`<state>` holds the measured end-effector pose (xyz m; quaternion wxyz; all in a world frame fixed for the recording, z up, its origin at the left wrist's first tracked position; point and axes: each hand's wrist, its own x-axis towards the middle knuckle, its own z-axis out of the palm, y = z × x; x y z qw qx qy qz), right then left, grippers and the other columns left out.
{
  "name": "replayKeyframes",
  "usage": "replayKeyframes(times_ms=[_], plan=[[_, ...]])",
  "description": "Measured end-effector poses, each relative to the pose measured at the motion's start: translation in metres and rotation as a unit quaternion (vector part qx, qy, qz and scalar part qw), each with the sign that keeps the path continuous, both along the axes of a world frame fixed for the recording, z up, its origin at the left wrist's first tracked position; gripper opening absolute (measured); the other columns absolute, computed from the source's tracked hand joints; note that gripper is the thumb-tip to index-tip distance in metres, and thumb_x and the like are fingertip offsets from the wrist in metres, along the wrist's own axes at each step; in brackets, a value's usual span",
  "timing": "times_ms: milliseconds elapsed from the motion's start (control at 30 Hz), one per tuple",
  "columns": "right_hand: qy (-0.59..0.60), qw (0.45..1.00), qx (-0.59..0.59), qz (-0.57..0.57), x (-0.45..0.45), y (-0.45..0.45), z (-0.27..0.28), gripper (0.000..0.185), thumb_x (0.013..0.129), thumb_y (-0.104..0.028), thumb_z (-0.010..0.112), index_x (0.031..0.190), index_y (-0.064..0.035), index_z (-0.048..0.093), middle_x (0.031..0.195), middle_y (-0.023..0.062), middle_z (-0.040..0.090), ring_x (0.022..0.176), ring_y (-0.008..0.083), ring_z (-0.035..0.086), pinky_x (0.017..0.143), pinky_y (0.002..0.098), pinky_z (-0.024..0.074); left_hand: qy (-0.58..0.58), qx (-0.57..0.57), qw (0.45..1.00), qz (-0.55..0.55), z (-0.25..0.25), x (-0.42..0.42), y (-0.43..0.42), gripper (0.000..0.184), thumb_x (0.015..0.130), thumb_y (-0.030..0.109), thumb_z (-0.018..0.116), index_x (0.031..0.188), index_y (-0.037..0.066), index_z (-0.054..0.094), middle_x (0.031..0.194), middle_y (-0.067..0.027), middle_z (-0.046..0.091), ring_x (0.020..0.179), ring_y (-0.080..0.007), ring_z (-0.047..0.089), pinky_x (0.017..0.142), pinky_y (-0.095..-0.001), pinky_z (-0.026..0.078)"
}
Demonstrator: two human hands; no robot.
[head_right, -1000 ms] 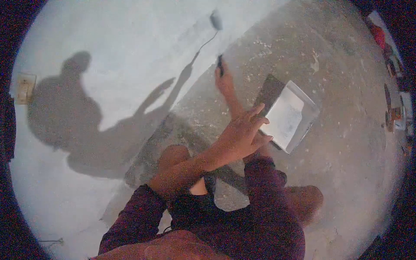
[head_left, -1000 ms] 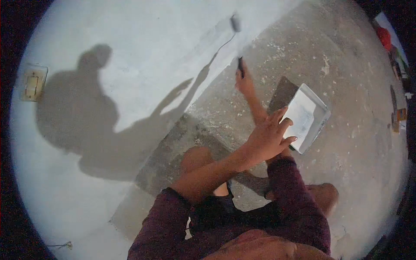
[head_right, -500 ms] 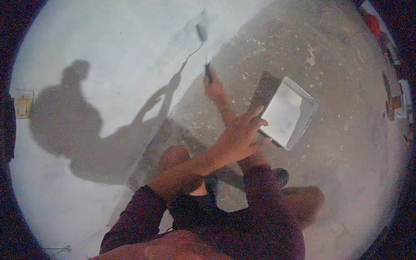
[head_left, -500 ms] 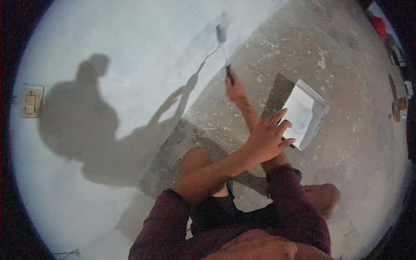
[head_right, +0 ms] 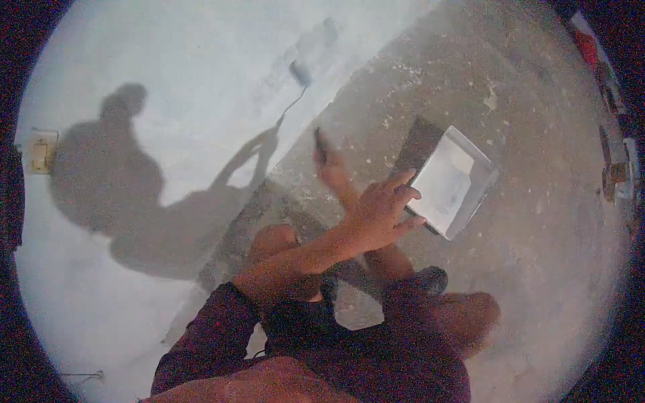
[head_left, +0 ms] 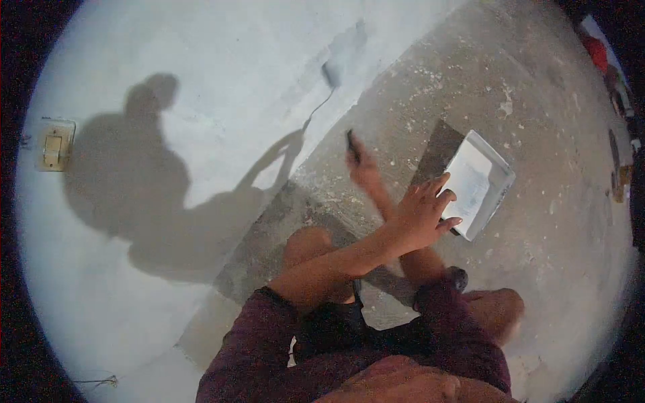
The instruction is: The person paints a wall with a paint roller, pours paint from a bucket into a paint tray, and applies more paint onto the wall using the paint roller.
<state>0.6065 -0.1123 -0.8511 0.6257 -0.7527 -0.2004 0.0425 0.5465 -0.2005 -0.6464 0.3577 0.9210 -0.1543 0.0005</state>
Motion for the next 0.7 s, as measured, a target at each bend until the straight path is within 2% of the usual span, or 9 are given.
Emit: replayKeyframes(times_ms=[33, 67, 133, 167, 233, 400, 433, 533, 700], plan=[[-0.016, 1.0, -0.006, 0.019, -0.034, 0.005, 0.003, 0.052, 0.094, -0.013, 0.046, 0.144, -0.0098, 0.032, 0.13, 0.021, 0.053, 0.111, 0.0324, 0.058, 0.095, 0.0386, 0.0439, 0.006, 0.004, 1.0, -0.004, 0.001, 0.0, 0.0, 0.043, 0.087, 0.039, 0.062, 0.112, 0.005, 0.053, 0.137, -0.025, 0.038, 0.123, -0.0408, 0.044, 0.099, -0.0527, 0.037], [-0.013, 1.0, -0.008, 0.019, -0.052, 0.004, 0.019, 0.052, 0.094, -0.013, 0.046, 0.144, -0.0098, 0.032, 0.13, 0.021, 0.053, 0.111, 0.0324, 0.058, 0.095, 0.0386, 0.0439, 0.015, 0.008, 1.0, -0.009, 0.0, -0.001, -0.001, 0.044, 0.087, 0.039, 0.061, 0.111, 0.003, 0.052, 0.138, -0.0249, 0.037, 0.122, -0.0393, 0.044, 0.097, -0.0529, 0.039], [0.18, 0.981, -0.019, 0.064, -0.065, 0.002, 0.064, 0.052, 0.094, -0.013, 0.047, 0.143, -0.0093, 0.034, 0.139, 0.0243, 0.043, 0.12, 0.0348, 0.052, 0.098, 0.0389, 0.0416, 0.019, 0.019, 1.0, -0.012, -0.002, 0.002, 0.0, 0.044, 0.087, 0.039, 0.061, 0.111, 0.003, 0.052, 0.138, -0.0246, 0.037, 0.123, -0.039, 0.044, 0.096, -0.0525, 0.039], [0.074, 0.997, 0.016, 0.004, -0.058, 0.012, 0.029, 0.053, 0.093, -0.014, 0.049, 0.144, -0.0101, 0.033, 0.135, 0.0255, 0.047, 0.118, 0.0376, 0.053, 0.097, 0.039, 0.0422, 0.024, 0.031, 0.999, -0.013, -0.002, 0.0, 0.001, 0.044, 0.087, 0.039, 0.061, 0.111, 0.004, 0.052, 0.138, -0.0244, 0.037, 0.123, -0.0386, 0.043, 0.096, -0.0521, 0.039], [-0.021, 0.997, 0.012, -0.067, -0.009, 0.011, 0.013, 0.055, 0.094, -0.016, 0.051, 0.145, -0.0128, 0.032, 0.112, 0.0217, 0.062, 0.095, 0.0315, 0.064, 0.081, 0.037, 0.05, 0.027, 0.032, 0.999, -0.001, 0.001, -0.001, 0.001, 0.044, 0.087, 0.039, 0.062, 0.113, 0.005, 0.052, 0.139, -0.0247, 0.036, 0.122, -0.0411, 0.044, 0.097, -0.0534, 0.038], [0.072, 0.995, 0.037, -0.059, 0.038, 0.006, 0.014, 0.052, 0.095, -0.017, 0.051, 0.144, -0.0129, 0.034, 0.07, 0.0061, 0.052, 0.055, 0.0108, 0.048, 0.049, 0.0304, 0.0445, 0.029, -0.004, 1.0, 0.007, 0.004, -0.003, 0.002, 0.046, 0.086, 0.041, 0.062, 0.114, 0.006, 0.053, 0.14, -0.0253, 0.036, 0.121, -0.0428, 0.045, 0.098, -0.0538, 0.037], [0.115, 0.992, 0.048, -0.034, 0.016, 0.009, 0.012, 0.052, 0.095, -0.016, 0.05, 0.145, -0.0134, 0.034, 0.075, 0.0114, 0.059, 0.06, 0.0165, 0.056, 0.055, 0.0317, 0.0472, 0.022, 0.007, 1.0, 0.001, 0.003, -0.004, 0.0, 0.045, 0.086, 0.041, 0.062, 0.113, 0.005, 0.054, 0.139, -0.0255, 0.036, 0.121, -0.0425, 0.045, 0.099, -0.0528, 0.037], [0.009, 1.0, -0.003, -0.011, -0.074, 0.016, 0.021, 0.051, 0.095, -0.015, 0.048, 0.144, -0.0138, 0.034, 0.101, 0.0214, 0.064, 0.078, 0.0322, 0.064, 0.071, 0.0397, 0.0494, 0.018, 0.015, 1.0, -0.017, 0.003, -0.003, -0.005, 0.044, 0.086, 0.04, 0.061, 0.112, 0.005, 0.054, 0.138, -0.0256, 0.037, 0.119, -0.0418, 0.047, 0.098, -0.0511, 0.038], [0.227, 0.97, 0.014, 0.09, -0.117, 0.016, 0.043, 0.049, 0.096, -0.016, 0.047, 0.143, -0.0121, 0.036, 0.113, 0.0251, 0.062, 0.089, 0.0381, 0.064, 0.081, 0.0445, 0.048, 0.01, 0.012, 0.999, -0.052, -0.001, -0.004, -0.011, 0.044, 0.088, 0.038, 0.06, 0.114, 0.003, 0.052, 0.137, -0.0253, 0.038, 0.119, -0.0402, 0.047, 0.095, -0.05, 0.039]])
